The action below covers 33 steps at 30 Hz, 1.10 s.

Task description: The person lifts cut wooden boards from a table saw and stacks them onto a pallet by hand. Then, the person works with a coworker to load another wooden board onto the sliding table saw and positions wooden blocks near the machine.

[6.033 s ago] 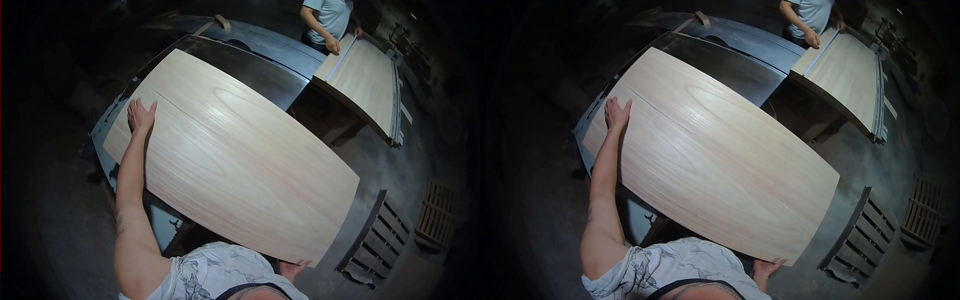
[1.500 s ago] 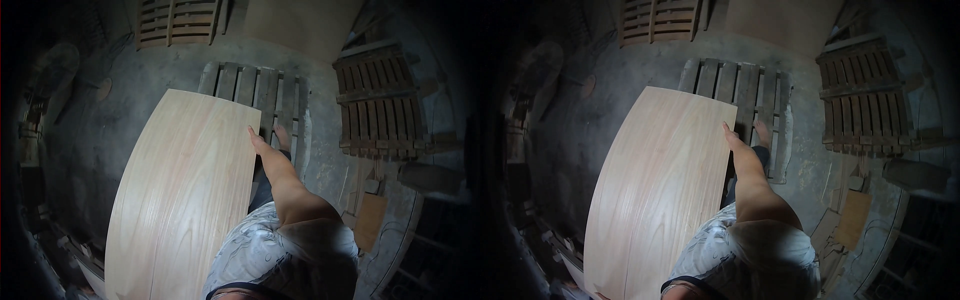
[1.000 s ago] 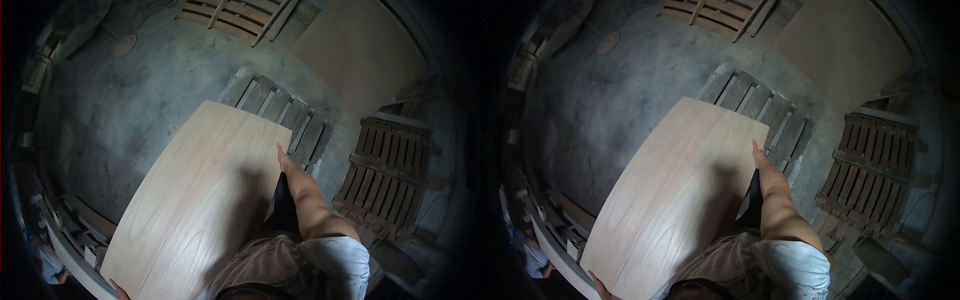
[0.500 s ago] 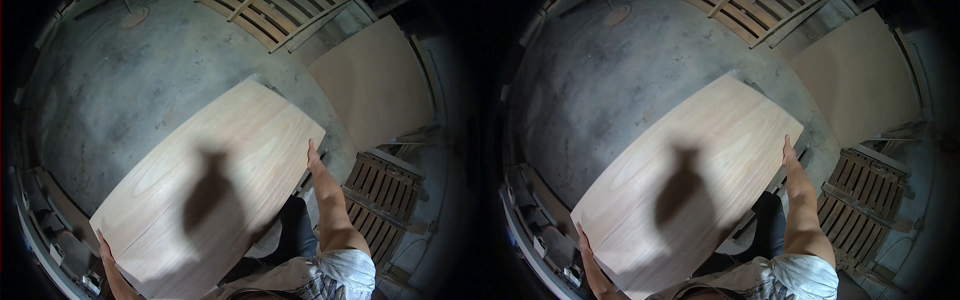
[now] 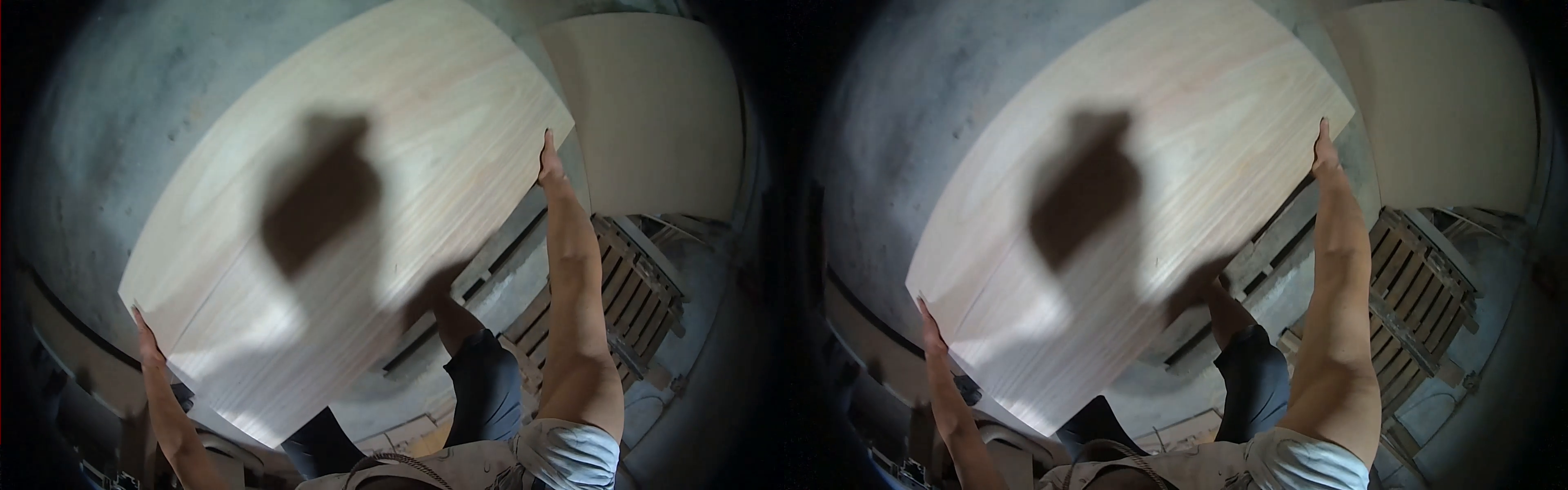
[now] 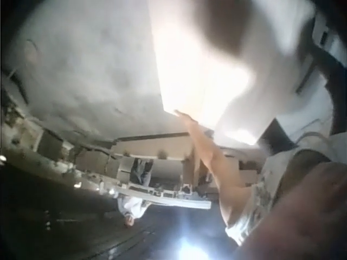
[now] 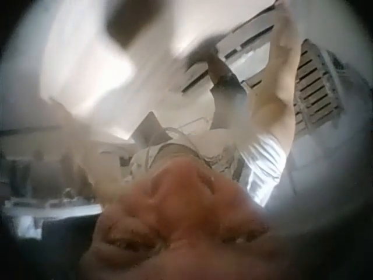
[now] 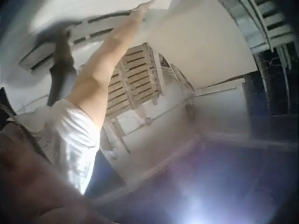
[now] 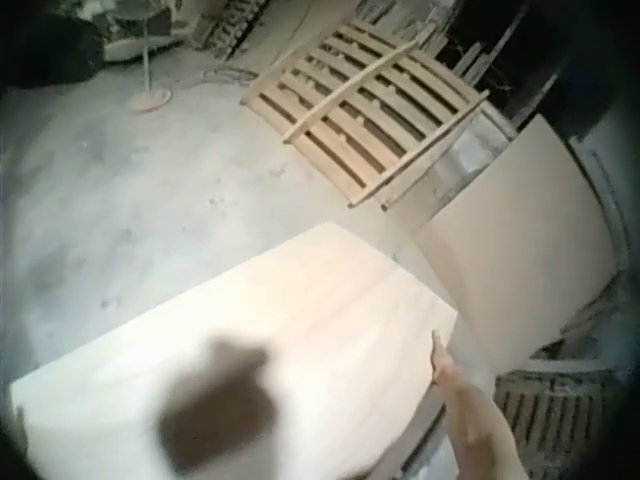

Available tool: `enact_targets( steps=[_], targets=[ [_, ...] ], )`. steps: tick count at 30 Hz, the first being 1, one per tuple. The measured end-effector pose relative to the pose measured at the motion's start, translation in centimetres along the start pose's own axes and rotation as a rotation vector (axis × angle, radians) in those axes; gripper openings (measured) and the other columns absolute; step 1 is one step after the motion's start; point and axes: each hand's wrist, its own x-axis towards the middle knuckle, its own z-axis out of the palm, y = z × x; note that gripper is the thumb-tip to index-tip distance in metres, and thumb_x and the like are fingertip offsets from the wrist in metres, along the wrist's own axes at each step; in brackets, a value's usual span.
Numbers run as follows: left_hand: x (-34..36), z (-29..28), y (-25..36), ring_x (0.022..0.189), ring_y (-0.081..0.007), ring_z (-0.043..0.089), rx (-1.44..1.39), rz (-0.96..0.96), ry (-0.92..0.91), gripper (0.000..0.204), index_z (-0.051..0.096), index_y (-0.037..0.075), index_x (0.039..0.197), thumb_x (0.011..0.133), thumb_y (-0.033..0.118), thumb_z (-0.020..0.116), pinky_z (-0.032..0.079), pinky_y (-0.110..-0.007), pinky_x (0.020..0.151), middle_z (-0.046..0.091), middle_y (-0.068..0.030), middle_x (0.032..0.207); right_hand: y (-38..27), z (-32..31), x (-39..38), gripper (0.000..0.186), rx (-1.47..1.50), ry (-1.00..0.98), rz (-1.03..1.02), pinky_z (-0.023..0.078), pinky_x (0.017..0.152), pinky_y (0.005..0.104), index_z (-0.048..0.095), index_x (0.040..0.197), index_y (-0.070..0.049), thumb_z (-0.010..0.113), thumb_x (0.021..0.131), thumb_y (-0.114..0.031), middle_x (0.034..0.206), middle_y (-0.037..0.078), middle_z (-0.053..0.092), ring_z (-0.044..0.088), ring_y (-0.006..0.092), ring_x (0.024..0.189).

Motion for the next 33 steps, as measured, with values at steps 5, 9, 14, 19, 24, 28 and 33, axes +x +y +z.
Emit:
enact_targets(
  steps=[5,9,14,19,24,28,33],
  targets=[
    [-1.0,4.2,3.0,0.145,-0.0255,0.043,0.103,-0.082,0.195,0.09,0.035,0.011,0.16,0.099,0.077,0.036,0.034,-0.037,0.118,0.043,-0.0052,0.161,2.6,-0.2,0.7,0.088,0.019,0.109,0.045,0.039,0.117,0.045,0.037,0.159,-0.009,0.046,0.099,-0.072,0.159,0.009,0.046,0.047,0.0293,0.141],
    [-4.2,2.6,8.7,0.145,-0.0282,0.043,0.109,-0.059,0.233,0.101,0.033,0.009,0.161,0.093,0.083,0.04,0.034,-0.038,0.118,0.042,-0.0074,0.162,8.5,5.4,-3.8,0.09,0.138,-0.043,0.11,0.035,0.12,0.0498,0.036,0.159,-0.01,0.05,0.096,-0.073,0.16,0.01,0.044,0.044,0.0312,0.144],
    [-7.0,2.9,6.9,0.143,-0.0269,0.045,0.216,0.001,0.387,0.108,0.032,0.002,0.159,0.091,0.085,0.042,0.034,-0.038,0.119,0.043,-0.0122,0.16,19.9,7.8,-11.9,0.101,0.532,-0.193,0.207,0.039,0.113,0.0504,0.041,0.156,-0.01,0.053,0.087,-0.083,0.154,0.013,0.049,0.047,0.0318,0.137],
    [-8.2,1.2,8.4,0.135,-0.028,0.053,0.195,0.003,0.429,0.116,0.033,-0.005,0.157,0.087,0.086,0.048,0.042,-0.036,0.113,0.05,-0.0172,0.153,29.6,11.1,-21.9,0.099,0.745,-0.057,0.441,0.038,0.084,0.041,0.048,0.147,-0.012,0.057,0.082,-0.086,0.132,0.008,0.054,0.044,0.0241,0.102],
    [-5.1,10.7,6.9,0.125,-0.0289,0.062,0.163,0.017,0.365,0.117,0.037,-0.011,0.151,0.087,0.087,0.047,0.049,-0.036,0.106,0.058,-0.0212,0.142,25.9,12.0,-24.9,0.087,0.676,-0.159,0.258,0.053,0.07,0.0348,0.048,0.144,-0.014,0.052,0.089,-0.081,0.127,0.004,0.058,0.058,0.0164,0.086],
    [-1.0,10.3,1.7,0.123,-0.0295,0.062,0.087,0.012,0.278,0.114,0.041,-0.009,0.15,0.087,0.086,0.047,0.05,-0.036,0.105,0.059,-0.02,0.142,26.5,10.2,-21.6,0.082,0.383,0.009,0.126,0.038,0.112,0.0461,0.03,0.158,-0.014,0.038,0.1,-0.072,0.159,0.008,0.035,0.039,0.029,0.14],
    [2.9,7.4,-9.7,0.112,-0.0281,0.067,0.025,-0.032,0.307,0.115,0.054,-0.009,0.139,0.084,0.091,0.045,0.054,-0.036,0.097,0.068,-0.0179,0.125,26.5,10.7,-20.1,0.094,0.274,-0.134,0.238,0.022,0.125,0.0487,0.018,0.165,-0.009,0.021,0.1,-0.078,0.171,0.009,0.021,0.025,0.0334,0.153]
  ],
)
